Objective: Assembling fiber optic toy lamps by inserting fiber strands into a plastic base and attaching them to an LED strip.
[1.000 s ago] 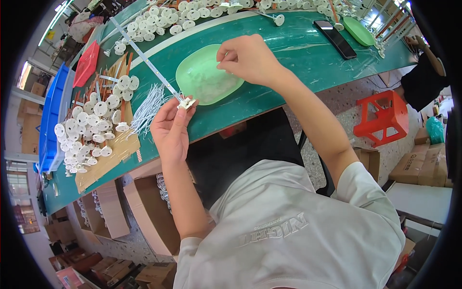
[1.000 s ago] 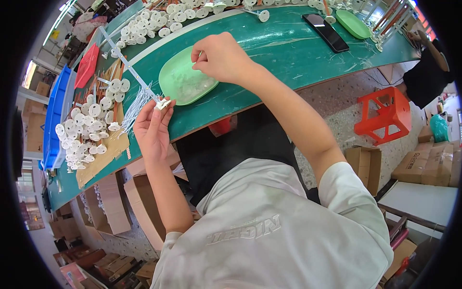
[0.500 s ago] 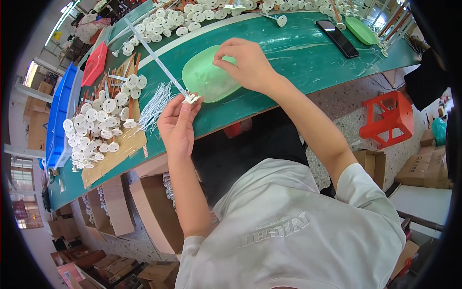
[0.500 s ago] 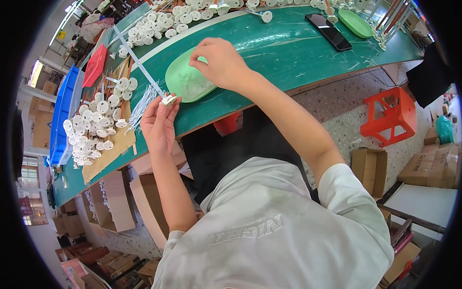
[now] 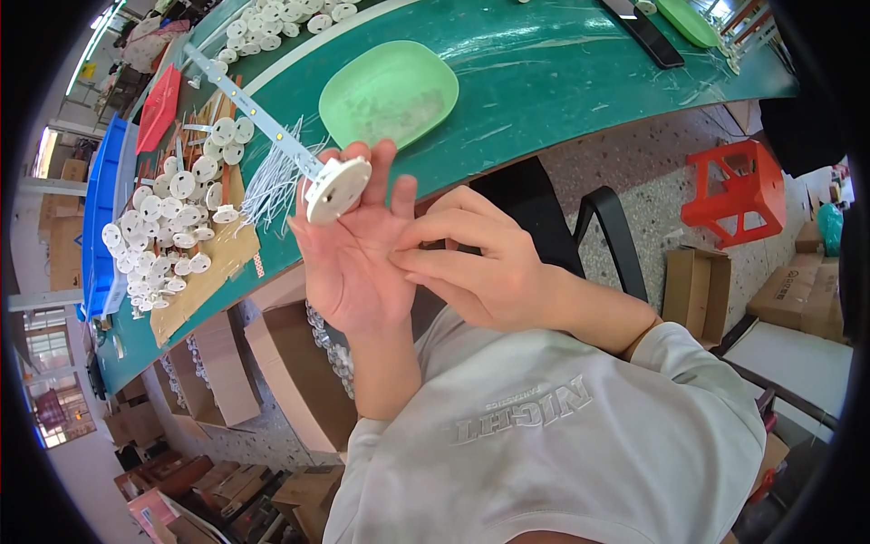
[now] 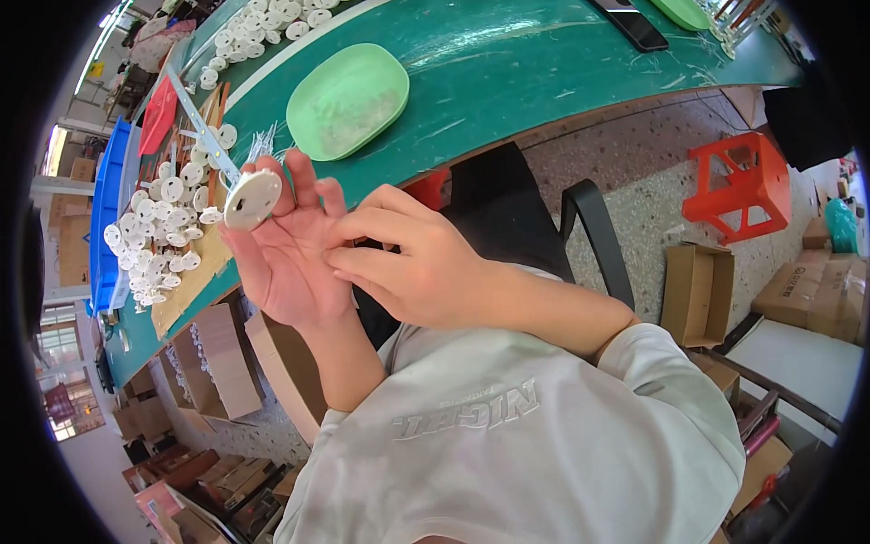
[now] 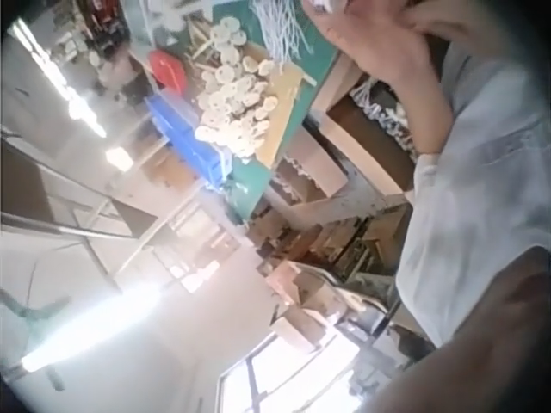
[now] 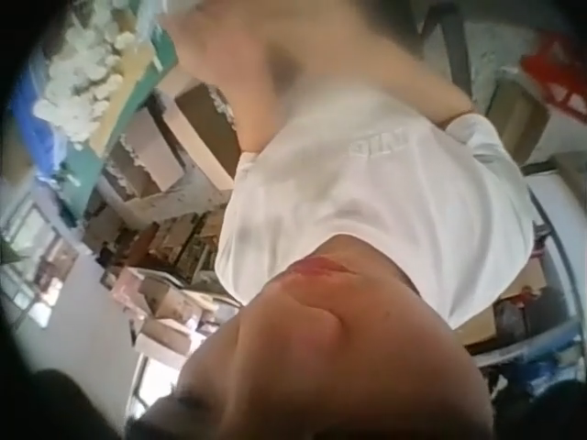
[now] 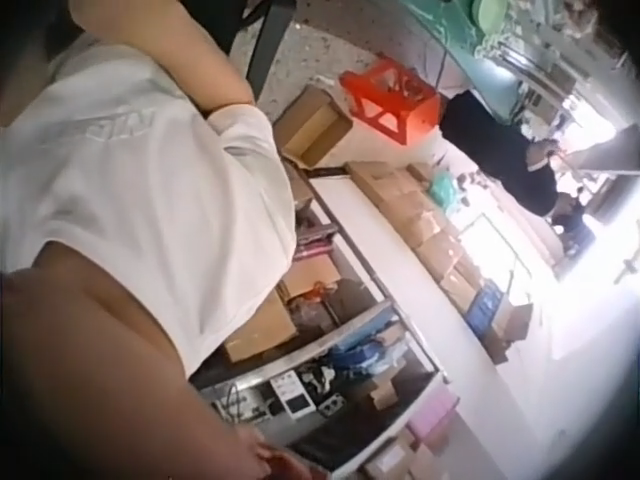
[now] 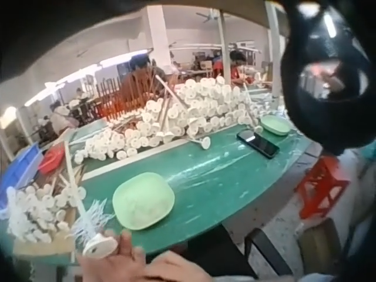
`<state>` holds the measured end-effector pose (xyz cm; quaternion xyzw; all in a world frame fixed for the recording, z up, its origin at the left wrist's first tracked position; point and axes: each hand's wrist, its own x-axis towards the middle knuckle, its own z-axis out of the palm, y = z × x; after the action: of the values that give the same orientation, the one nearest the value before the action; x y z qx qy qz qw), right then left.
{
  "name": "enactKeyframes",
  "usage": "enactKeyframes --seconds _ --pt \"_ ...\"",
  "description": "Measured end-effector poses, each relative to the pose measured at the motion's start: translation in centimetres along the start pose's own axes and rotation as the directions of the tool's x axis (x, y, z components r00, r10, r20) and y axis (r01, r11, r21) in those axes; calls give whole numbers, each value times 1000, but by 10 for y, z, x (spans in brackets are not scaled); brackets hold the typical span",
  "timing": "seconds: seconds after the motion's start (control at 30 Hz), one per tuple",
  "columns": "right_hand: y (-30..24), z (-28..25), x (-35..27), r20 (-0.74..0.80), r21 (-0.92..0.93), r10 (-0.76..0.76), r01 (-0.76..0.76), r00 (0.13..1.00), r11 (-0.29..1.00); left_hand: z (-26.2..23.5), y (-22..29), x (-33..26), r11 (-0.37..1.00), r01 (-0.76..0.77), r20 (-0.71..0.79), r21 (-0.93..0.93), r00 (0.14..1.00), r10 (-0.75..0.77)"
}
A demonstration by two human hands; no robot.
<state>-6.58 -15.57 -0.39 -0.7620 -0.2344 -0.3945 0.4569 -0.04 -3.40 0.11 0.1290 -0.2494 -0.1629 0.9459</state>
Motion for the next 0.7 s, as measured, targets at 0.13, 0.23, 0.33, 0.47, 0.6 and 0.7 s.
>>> enactKeyframes --seconds 0.13,0.23,0.33,0.47,0.6,0.7 --pt "8 -12 -7 14 113 31 -33 999 993 1 -10 -6 995 88 100 -45 991 -83" --pt "-10 -26 -6 101 149 370 -381 924 912 4 -15 -10 989 136 108 59 984 -142" --pt "-4 -31 -11 53 82 158 -162 986 983 11 -22 -10 992 104 94 74 989 -111" --pt "-3 -34 -17 -139 174 216 -191 966 966 19 -28 -7 988 131 127 -80 985 -120" --pt "-2 -22 -21 -215 336 392 -309 895 890 27 -30 -4 992 89 41 -87 996 -85" --pt "4 -19 -28 -225 352 467 -376 855 857 23 -29 -1 991 104 69 -82 993 -98"
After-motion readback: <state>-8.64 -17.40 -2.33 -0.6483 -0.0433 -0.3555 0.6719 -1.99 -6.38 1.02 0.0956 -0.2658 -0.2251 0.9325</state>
